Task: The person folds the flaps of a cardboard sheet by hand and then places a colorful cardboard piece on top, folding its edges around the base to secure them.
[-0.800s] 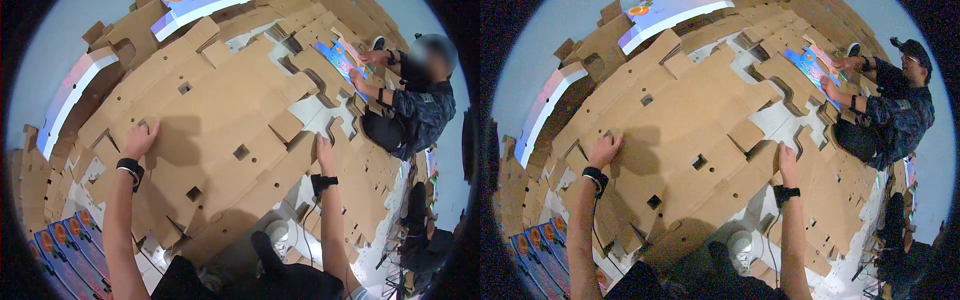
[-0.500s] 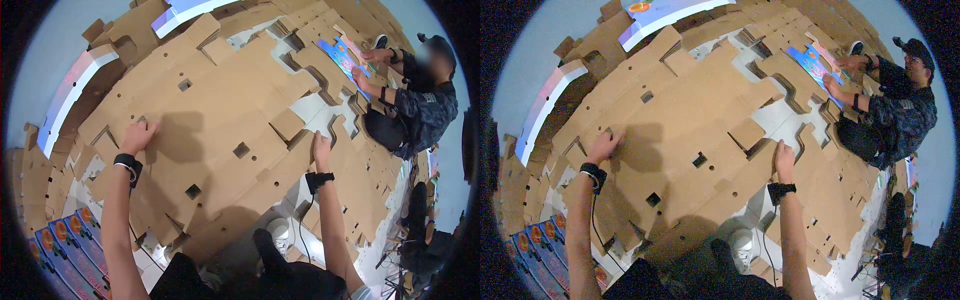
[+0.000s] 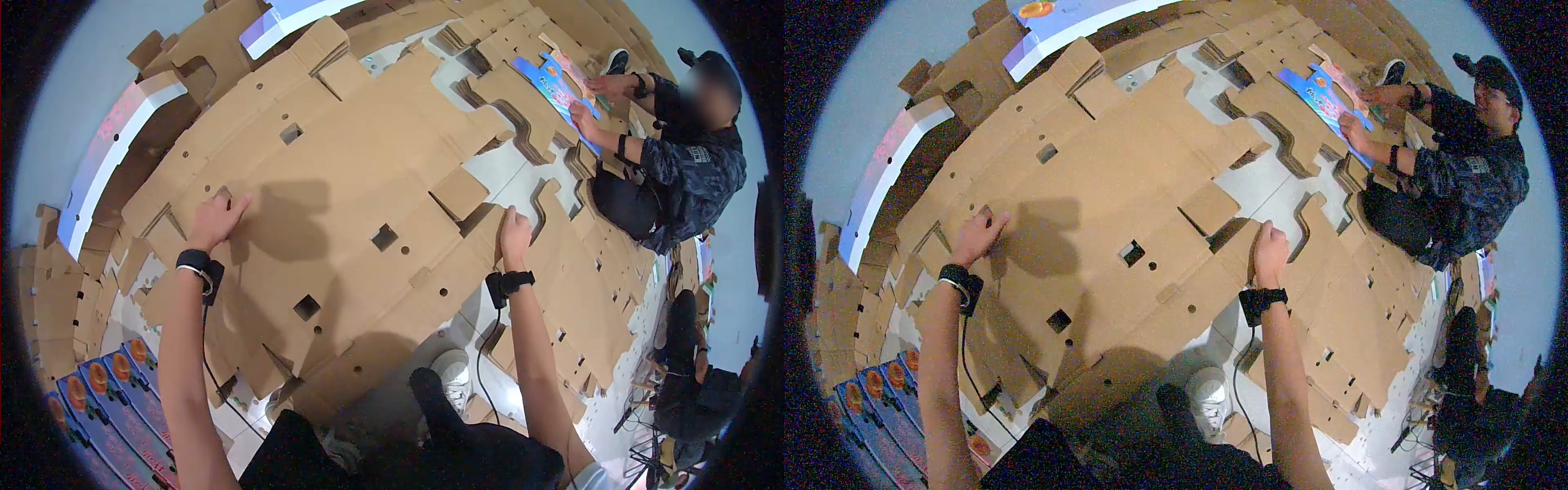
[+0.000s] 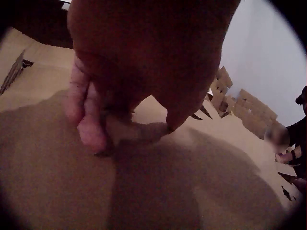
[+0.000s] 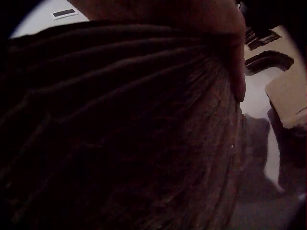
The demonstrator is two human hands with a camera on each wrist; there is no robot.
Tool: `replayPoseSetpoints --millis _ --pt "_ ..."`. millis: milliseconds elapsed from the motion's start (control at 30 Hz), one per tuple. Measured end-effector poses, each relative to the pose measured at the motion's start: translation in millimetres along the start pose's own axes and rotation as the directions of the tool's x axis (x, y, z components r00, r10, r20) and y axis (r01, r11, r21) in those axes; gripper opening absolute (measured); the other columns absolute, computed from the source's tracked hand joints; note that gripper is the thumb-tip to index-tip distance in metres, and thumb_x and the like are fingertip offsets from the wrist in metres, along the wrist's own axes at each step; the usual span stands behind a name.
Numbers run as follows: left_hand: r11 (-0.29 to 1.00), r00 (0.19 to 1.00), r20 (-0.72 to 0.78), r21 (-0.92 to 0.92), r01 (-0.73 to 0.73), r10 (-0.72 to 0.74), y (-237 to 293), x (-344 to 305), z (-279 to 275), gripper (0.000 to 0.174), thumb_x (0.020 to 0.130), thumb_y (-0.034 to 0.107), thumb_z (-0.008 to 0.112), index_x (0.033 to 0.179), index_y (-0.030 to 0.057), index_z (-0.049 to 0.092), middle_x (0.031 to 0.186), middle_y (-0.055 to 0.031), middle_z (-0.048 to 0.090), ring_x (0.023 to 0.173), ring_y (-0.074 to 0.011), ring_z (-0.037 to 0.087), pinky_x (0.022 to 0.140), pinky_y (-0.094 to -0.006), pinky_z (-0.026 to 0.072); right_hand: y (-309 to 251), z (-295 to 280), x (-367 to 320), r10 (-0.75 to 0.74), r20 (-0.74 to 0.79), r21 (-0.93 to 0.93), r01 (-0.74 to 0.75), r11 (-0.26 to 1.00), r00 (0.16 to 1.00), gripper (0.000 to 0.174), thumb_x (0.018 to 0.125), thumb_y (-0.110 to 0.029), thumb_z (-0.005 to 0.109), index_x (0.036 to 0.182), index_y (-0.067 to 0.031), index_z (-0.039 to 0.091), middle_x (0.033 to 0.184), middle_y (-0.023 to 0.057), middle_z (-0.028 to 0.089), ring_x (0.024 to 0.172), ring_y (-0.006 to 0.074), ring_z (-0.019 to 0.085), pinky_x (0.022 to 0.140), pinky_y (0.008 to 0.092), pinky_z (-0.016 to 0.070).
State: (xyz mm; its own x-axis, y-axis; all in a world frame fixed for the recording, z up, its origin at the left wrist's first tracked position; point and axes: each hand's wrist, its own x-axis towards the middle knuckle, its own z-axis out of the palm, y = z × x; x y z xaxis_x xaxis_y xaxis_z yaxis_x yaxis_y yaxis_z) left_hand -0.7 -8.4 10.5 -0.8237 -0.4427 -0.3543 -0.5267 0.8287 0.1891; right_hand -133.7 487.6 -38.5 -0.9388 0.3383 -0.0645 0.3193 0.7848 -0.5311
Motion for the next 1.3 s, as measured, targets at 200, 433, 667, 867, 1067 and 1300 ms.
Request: replayPoseSetpoints --millis 200,433,667,867,1067,1300 --pt "0.954 0.872 -0.398 0.202 -0.221 0.286 14.4 -2.1 6.1 0.036 0.082 0.035 0.042 0.071 0.0038 0.054 0.073 -0.0136 0.059 0.063 -0.0312 0.056 0.065 -0.0398 0.0451 13.3 11.6 6.1 -0.088 -0.116 0.056 0.095 0.994 0.989 0.048 0.086 -0.034 0.04 0.068 0.0082 0.054 0.065 0.0281 0.053 0.063 0.0413 0.054 0.059 0.0435 0.0415" --pt "0.443 0.436 -0.296 -0.049 -0.895 0.85 140.7 -76.2 13.4 0.01 0.074 0.012 0.05 0.074 0.0015 0.052 0.079 -0.0113 0.056 0.078 -0.0258 0.054 0.068 -0.0372 0.0426 20.7 -17.1 12.3 -0.498 0.025 0.146 0.489 0.86 0.867 0.034 0.088 -0.026 0.043 0.085 0.0046 0.058 0.076 0.0199 0.06 0.071 0.033 0.058 0.067 0.0378 0.0441" --pt "0.56 0.571 -0.063 -0.133 -0.818 0.819 179.2 -97.9 81.8 0.056 0.078 0.025 0.051 0.124 0.001 0.029 0.09 -0.0157 0.056 0.091 -0.0284 0.052 0.088 -0.0372 0.0327 -48.4 -94.0 -37.1 -0.679 0.692 -0.121 0.966 0.227 0.247 0.07 0.06 -0.009 0.066 0.124 -0.0107 0.037 0.126 0.0095 0.041 0.121 0.0256 0.033 0.1 0.0438 0.0256" --pt "0.6 0.604 -0.003 -0.115 -0.792 0.797 186.2 -92.2 82.6 0.069 0.08 0.034 0.05 0.132 0.0022 0.017 0.086 -0.018 0.058 0.085 -0.0291 0.053 0.088 -0.0367 0.0301 -44.3 -45.5 -7.2 -0.665 0.747 -0.085 0.991 -0.103 -0.005 0.056 0.062 -0.009 0.06 0.115 -0.0087 0.042 0.114 0.0073 0.046 0.114 0.0234 0.039 0.099 0.04 0.0252" --pt "0.561 0.571 -0.13 -0.109 -0.82 0.81 185.3 -83.3 95.4 0.072 0.082 0.036 0.049 0.134 0.0021 0.013 0.08 -0.0177 0.059 0.08 -0.0299 0.055 0.086 -0.036 0.031 -36.0 -34.5 8.4 -0.653 0.745 0.048 0.987 -0.15 -0.136 0.046 0.065 -0.014 0.056 0.109 -0.0073 0.045 0.108 0.0097 0.048 0.105 0.0235 0.045 0.094 0.0363 0.0305" --pt "0.529 0.548 -0.134 -0.155 -0.834 0.825 184.7 -82.5 91.4 0.074 0.081 0.033 0.05 0.134 0.0009 0.01 0.077 -0.0152 0.06 0.073 -0.0293 0.056 0.084 -0.0354 0.0317 -35.5 -31.4 11.6 -0.613 0.771 0.028 0.972 -0.235 -0.17 0.052 0.066 -0.023 0.057 0.113 -0.0064 0.042 0.11 0.0122 0.047 0.103 0.0267 0.046 0.089 0.0362 0.034"
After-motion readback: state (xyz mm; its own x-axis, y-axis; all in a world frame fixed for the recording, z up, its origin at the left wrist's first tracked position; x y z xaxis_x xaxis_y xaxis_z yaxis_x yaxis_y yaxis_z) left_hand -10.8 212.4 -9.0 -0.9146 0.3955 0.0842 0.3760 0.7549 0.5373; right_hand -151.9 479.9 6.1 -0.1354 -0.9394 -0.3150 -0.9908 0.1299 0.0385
